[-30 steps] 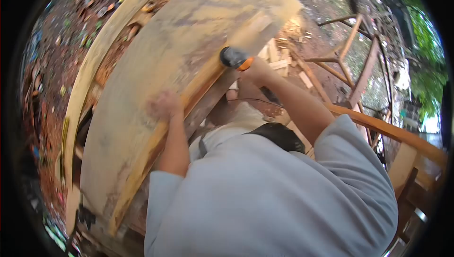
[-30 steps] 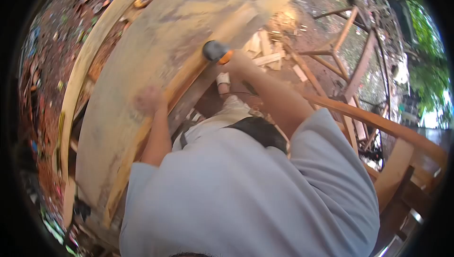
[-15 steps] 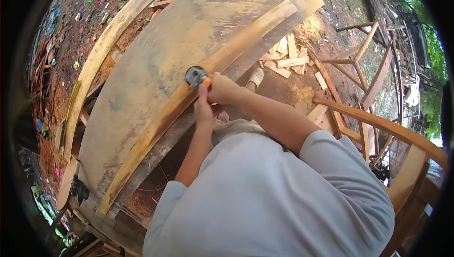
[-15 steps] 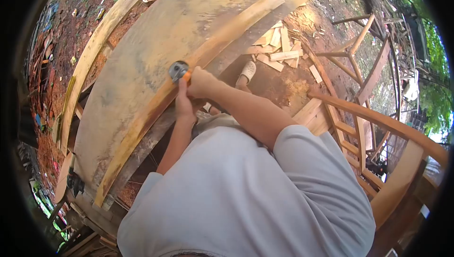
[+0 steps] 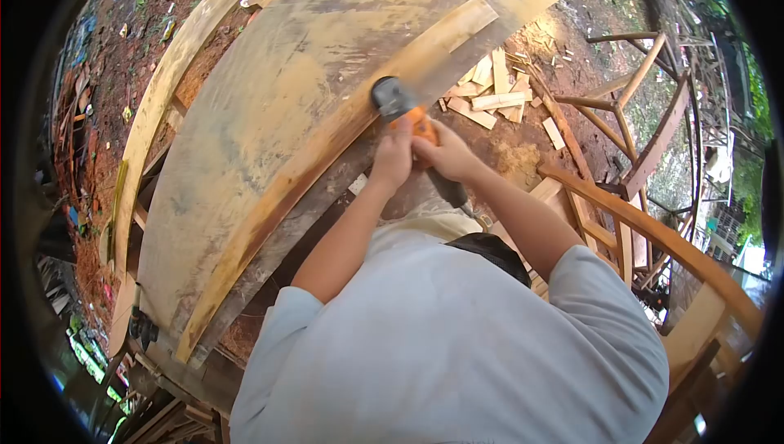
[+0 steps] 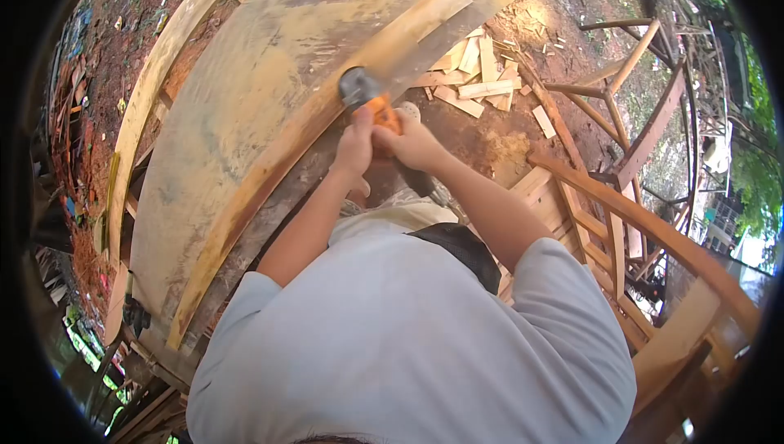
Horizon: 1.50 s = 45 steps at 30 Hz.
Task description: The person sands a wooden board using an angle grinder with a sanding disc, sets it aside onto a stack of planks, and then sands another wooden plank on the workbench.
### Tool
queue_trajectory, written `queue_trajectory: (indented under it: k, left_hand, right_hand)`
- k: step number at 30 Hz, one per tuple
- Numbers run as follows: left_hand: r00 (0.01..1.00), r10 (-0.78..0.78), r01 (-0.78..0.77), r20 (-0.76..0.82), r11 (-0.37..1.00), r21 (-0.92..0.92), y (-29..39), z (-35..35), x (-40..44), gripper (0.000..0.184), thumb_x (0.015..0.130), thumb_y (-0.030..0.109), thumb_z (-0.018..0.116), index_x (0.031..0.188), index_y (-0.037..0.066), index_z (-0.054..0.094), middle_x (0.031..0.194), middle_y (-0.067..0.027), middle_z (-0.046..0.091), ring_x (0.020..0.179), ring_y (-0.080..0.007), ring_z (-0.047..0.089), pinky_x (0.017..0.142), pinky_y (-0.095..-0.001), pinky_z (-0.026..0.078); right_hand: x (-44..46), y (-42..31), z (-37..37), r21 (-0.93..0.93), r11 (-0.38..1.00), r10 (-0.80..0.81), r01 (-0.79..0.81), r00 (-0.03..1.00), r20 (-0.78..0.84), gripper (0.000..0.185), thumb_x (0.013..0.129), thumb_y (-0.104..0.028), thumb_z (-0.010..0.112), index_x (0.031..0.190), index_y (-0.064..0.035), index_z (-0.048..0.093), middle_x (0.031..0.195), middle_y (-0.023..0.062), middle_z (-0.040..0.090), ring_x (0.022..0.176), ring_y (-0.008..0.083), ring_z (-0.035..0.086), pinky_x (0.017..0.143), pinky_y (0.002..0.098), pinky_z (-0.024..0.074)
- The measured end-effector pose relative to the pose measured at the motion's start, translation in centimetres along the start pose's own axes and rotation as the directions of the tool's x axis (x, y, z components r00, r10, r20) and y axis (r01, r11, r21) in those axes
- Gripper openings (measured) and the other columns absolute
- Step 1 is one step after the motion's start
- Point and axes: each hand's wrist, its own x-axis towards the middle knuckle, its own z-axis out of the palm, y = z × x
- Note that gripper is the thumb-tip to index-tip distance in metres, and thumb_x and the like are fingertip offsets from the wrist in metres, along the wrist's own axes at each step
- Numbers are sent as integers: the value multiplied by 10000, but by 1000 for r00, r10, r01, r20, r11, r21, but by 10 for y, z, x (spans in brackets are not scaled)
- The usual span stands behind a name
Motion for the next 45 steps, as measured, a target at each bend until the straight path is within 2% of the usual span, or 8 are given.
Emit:
queue_trajectory:
  k: [4, 19, 20, 28, 31, 34, 37, 45]
  left_hand:
    - [997, -47, 47, -54, 999, 8, 27, 74, 34, 749, 1031, 688, 426, 960, -10, 687, 780, -91, 657, 607, -186, 664, 480, -344, 542]
    - [971, 16, -87, 240, 954, 288, 127, 207, 170, 909, 993, 758, 319, 1111, -49, 721, 886, -235, 733, 743, -318, 755, 584, -404, 585]
    - [972, -25, -41, 232, 960, 278, 125, 206, 185, 828, 955, 748, 471, 1081, -23, 743, 862, -208, 736, 748, -285, 746, 587, -407, 575]
    - [978, 76, -79, 197, 997, 8, 79, 119, 100, 663, 885, 593, 743, 1184, 1, 725, 1014, -71, 714, 925, -164, 677, 773, -342, 558]
    - [974, 198, -164, 107, 951, -264, 28, 76, 61, 591, 958, 496, 710, 1297, 14, 657, 1099, -72, 700, 960, -144, 675, 815, -317, 555]
    - [987, 73, -25, 142, 950, -311, 20, 16, 8, 532, 997, 412, 689, 1356, 29, 602, 1160, -70, 684, 1001, -127, 663, 871, -297, 542]
    - [984, 169, -131, 58, 904, -408, -10, -28, -22, 510, 988, 420, 700, 1314, 35, 627, 1148, -62, 686, 992, -122, 661, 871, -294, 536]
    - [990, 46, -96, -135, 915, -393, -78, -120, -120, 407, 961, 379, 722, 1211, 60, 685, 1062, -46, 697, 936, -108, 660, 813, -273, 536]
  right_hand:
    - [7, -3, -73, 143, 990, 16, -12, 999, -30, 521, 932, -413, 717, 1227, -2, 594, 1031, 113, 701, 904, 171, 672, 820, 332, 549]
    - [78, 7, -250, 353, 933, 126, -70, 982, -139, 445, 1015, -422, 629, 1207, -25, 573, 974, 73, 696, 774, 143, 678, 678, 287, 548]
    - [76, -11, -248, 366, 930, 87, -40, 990, -113, 428, 1026, -422, 613, 1203, -35, 574, 965, 79, 694, 759, 147, 678, 657, 292, 550]
    - [38, -12, -137, 251, 968, 45, -25, 996, -77, 411, 1072, -415, 530, 1239, -40, 545, 962, 68, 680, 784, 156, 678, 711, 313, 577]
    - [30, 15, -80, 129, 991, -17, 25, 998, -64, 444, 1024, -326, 620, 1319, -3, 545, 1069, 61, 655, 945, 114, 623, 847, 298, 536]
    - [13, -12, -18, 125, 991, 31, -43, 995, 97, 459, 1009, -327, 647, 1330, -12, 550, 1120, 74, 649, 1009, 123, 621, 896, 305, 526]
    - [11, 3, 36, 73, 997, -17, 5, 986, 164, 458, 1004, -329, 655, 1316, -7, 559, 1121, 77, 647, 1007, 123, 615, 894, 309, 526]
    - [-34, -2, 160, -124, 989, -34, 77, 948, 316, 531, 950, -357, 691, 1285, 35, 564, 1085, 136, 693, 990, 168, 669, 869, 340, 551]
